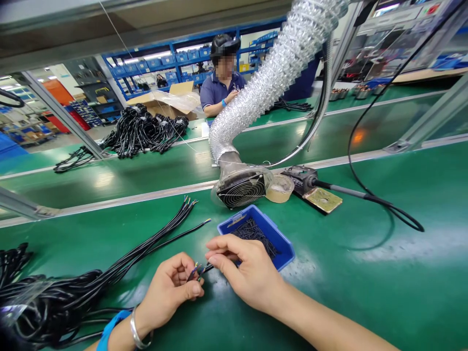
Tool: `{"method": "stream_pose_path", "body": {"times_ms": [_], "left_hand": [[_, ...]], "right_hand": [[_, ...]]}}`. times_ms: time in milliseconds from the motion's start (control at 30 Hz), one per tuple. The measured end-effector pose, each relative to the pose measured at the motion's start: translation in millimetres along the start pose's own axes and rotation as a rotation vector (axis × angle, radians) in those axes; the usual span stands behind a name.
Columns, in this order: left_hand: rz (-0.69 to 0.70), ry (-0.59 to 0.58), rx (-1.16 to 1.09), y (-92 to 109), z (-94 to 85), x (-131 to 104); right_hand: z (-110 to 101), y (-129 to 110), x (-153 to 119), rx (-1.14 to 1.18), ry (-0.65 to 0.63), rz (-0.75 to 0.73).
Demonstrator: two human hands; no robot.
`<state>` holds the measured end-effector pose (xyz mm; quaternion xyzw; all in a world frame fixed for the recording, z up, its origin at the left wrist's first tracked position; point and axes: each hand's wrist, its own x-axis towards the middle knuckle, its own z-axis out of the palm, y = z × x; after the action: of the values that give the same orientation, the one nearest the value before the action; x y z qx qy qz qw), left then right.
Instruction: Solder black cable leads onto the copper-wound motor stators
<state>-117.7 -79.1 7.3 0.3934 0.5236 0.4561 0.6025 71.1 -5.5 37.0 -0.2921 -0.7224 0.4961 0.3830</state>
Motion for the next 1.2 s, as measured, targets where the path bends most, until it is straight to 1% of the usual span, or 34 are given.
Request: {"method": "stream_pose_path", "body": {"times_ms": [133, 233, 367, 533, 700, 900, 1033, 1200], "left_hand": [[0.012, -0.002, 0.007, -1.9, -1.5, 0.0], [0.016, 0.008, 0.015, -2.3, -1.7, -0.3], [0.016, 0.02, 0.022, -0.5, 0.0, -0.6], [0.007, 0.043, 0.052, 1.5, 1.4, -0.5], [0.013, 0.042, 0.064, 1.3, 0.3, -0.2], [0.023, 0.055, 0.063, 3.7, 1.7, -1.3], [0.027, 0.065, 0.066, 3.5, 2.9, -2.3], [0.046, 0.046, 0.051, 2.8, 3.2, -0.1]], "right_hand": [[0.1, -0.2, -0.2, -0.116, 0.005, -0.13], [-0.3, -0.3, -0.4, -0.18, 0.008, -0.178], [-0.8, -0.4, -1.2, -0.186, -0.015, -0.192], [-0.3, -0.7, -1.4, -0.166, 0.007, -0.187], [1.0, -0.9, -1.9, -0.19, -0.02, -0.185], [-0.4, -0.7, -2.2, -0.173, 0.028, -0.196], [-0.4, -1.5, -1.6, -0.195, 0.009, -0.209], [0.1, 2.4, -1.5, -0.214, 0.013, -0.197]]}}
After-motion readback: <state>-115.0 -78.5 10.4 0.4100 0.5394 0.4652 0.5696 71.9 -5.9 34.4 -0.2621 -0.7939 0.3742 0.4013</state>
